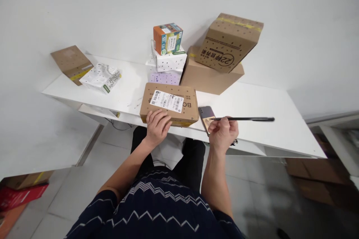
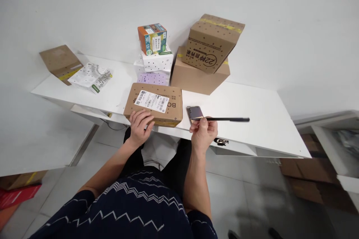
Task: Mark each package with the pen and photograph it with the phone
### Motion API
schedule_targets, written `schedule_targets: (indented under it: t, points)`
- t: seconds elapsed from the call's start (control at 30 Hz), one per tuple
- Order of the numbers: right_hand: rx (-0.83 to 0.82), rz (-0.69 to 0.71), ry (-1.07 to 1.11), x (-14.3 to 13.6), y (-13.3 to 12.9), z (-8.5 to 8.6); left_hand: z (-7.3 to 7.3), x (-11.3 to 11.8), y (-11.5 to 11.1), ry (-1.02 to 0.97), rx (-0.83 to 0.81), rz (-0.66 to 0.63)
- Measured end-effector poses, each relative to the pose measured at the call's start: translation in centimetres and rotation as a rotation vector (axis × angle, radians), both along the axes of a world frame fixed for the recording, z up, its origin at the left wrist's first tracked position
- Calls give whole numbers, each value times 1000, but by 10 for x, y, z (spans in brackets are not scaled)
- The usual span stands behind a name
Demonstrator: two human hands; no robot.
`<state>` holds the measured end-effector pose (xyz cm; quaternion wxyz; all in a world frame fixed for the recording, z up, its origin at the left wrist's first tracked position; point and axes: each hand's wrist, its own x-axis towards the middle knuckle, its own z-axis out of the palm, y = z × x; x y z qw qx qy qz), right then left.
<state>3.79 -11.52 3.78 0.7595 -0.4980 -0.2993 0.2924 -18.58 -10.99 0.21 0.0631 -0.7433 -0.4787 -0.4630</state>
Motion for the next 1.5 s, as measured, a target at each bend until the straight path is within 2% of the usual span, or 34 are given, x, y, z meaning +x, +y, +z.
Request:
schedule_targets:
  t: [0.13,0.27,0.33,0.47,0.53,0.67,0.87,1.0,1.13,1.27,1.4,1.5]
  points:
    - [84,227,-146,-25,0,20,-5,3,4,62,64,31]
    - [73,402,-384,-48,12,18,-5,3,7,103,168,56]
    - [82,417,-507,-55,20,14,-7,2,9,89,177,50]
    - [72,417,-704,-59,26,11,-14,2,10,55,44,41]
    - [70,434,-721,-59,26,12,-17,1,11,63,41,47]
    - [38,452,-743,-59,25,14,-17,1,11,106,146,80]
    - [11,462,-827,-60,27,17,-19,1,12,101,63,81]
    - [6,476,-858,-59,27,20,-19,1,12,66,117,41]
    - [-15,471,-857,-58,27,21,-20,1,12,22,55,8]
    - [-13,478,-787,-58,27,17,-20,1,12,51,9,38]
    - [3,388,-499,-54,23,15,-19,0,12,74,11,51]
    - [14,251,-214,-36,21,13,-18,1,13,55,0,42]
